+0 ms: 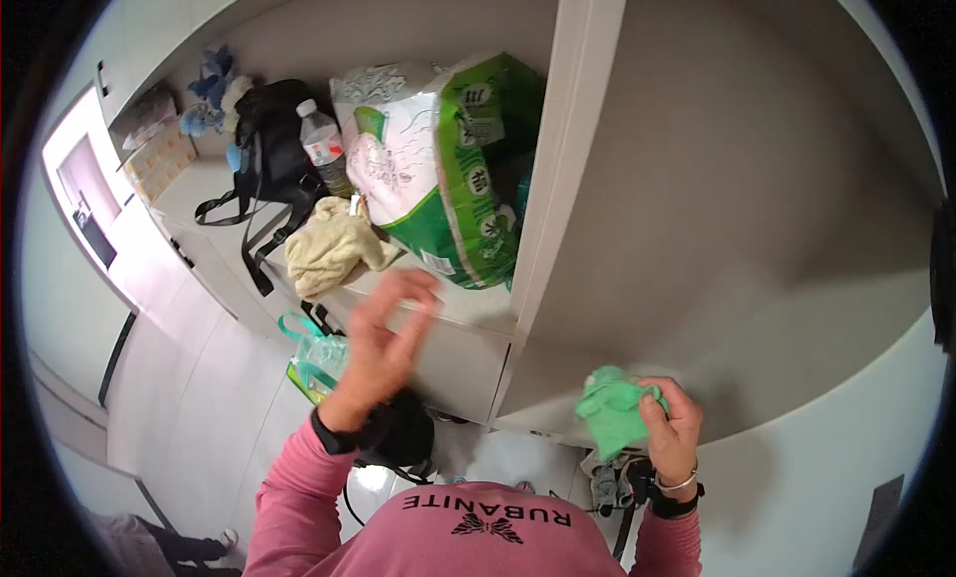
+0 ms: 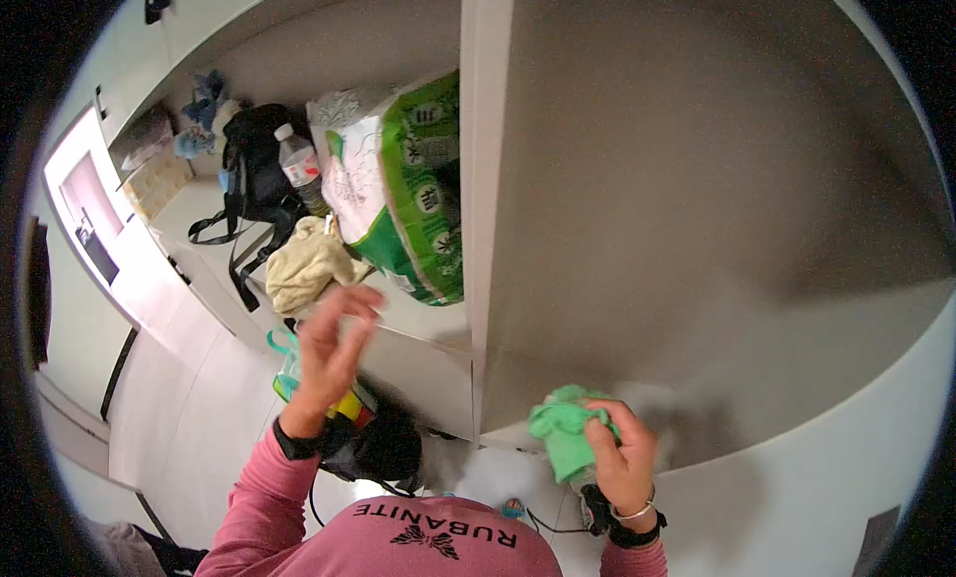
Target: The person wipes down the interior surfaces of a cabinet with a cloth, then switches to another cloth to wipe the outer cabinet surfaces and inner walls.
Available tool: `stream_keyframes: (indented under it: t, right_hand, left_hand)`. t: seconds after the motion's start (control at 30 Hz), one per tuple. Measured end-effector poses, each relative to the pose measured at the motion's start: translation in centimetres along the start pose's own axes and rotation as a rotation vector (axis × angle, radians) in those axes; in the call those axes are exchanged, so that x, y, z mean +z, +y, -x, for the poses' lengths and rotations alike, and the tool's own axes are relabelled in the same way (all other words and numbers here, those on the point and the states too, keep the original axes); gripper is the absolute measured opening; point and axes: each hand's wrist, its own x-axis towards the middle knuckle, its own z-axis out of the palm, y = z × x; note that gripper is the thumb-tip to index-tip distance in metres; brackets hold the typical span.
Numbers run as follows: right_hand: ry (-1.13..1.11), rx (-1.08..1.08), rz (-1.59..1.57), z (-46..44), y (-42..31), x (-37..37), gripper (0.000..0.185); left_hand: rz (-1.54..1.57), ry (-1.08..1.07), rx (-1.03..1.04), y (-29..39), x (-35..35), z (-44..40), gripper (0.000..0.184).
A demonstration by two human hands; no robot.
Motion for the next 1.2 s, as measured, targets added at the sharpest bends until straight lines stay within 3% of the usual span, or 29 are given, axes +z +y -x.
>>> stream_keyframes:
  t: [0.1,0.13,0.2,0.3,0.33,0.37,0.43,0.53,0.7,0.77,0.9,0.97,1.03,1.1,1.17,1.2]
  right_hand:
    - [-0.172,-0.106,-0.049,-1.9,-2.8,1.1,0.016]
    - [-0.212,-0.154,-0.058,-2.5,-3.9,1.5,0.017]
    - [-0.261,-0.246,-0.089,-4.1,-5.0,2.0,0.016]
    - [-0.315,-0.362,-0.150,-6.2,-6.0,2.2,0.015]
    - [-0.319,-0.382,-0.183,-6.7,-6.1,2.2,0.015]
    - [-0.338,-0.389,-0.191,-7.2,-6.0,2.2,0.015]
    - [-0.340,-0.221,-0.440,-7.9,-5.4,2.3,0.018]
    - [-0.365,-0.234,-0.466,-8.4,-3.4,1.4,0.020]
    - [-0.396,-0.233,-0.425,-7.0,-4.5,-0.6,0.017]
    - [-0.386,-0.363,-0.442,-6.9,-5.2,-0.9,0.013]
    - [-0.371,-0.461,-0.318,-7.0,-5.1,-1.8,0.010]
    - [-0.340,-0.498,-0.342,-6.9,-4.7,-2.3,0.009]
    - [-0.320,-0.538,-0.366,-7.0,-4.1,-2.8,0.009]
    - [-0.246,-0.561,-0.377,-7.1,-3.4,-3.5,0.009]
    - [-0.269,-0.505,-0.404,-6.8,-3.2,-4.0,0.010]
    - [-0.252,-0.462,-0.410,-6.5,-3.2,-4.2,0.010]
  left_hand:
    - [0.160,-0.323,0.062,3.9,2.9,0.9,0.040]
    - [0.147,-0.305,0.049,4.5,4.0,1.3,0.040]
    - [0.437,-0.364,-0.010,5.4,5.9,2.1,0.066]
    - [0.472,-0.460,-0.153,6.2,6.1,2.0,0.080]
    - [0.496,-0.498,-0.221,5.7,6.2,2.1,0.076]
    - [0.454,-0.483,-0.260,5.2,6.4,2.5,0.057]
    - [0.498,-0.444,-0.403,5.7,6.4,2.8,0.036]
    - [0.390,-0.318,-0.356,5.2,6.8,3.0,0.024]
    - [0.148,-0.278,-0.417,6.7,9.8,3.6,0.029]
    - [0.387,0.011,-0.136,7.9,13.0,3.5,0.041]
    - [0.583,-0.105,-0.092,10.7,15.8,3.8,0.048]
    - [0.499,-0.077,-0.120,11.0,16.3,4.0,0.040]
    - [0.509,-0.146,-0.320,9.8,16.4,3.8,0.026]
    - [0.392,-0.112,-0.294,8.7,16.3,3.7,0.017]
    - [-0.126,-0.229,-0.015,7.7,15.5,3.8,0.017]
    - [-0.198,-0.195,0.018,7.3,15.2,3.8,0.020]
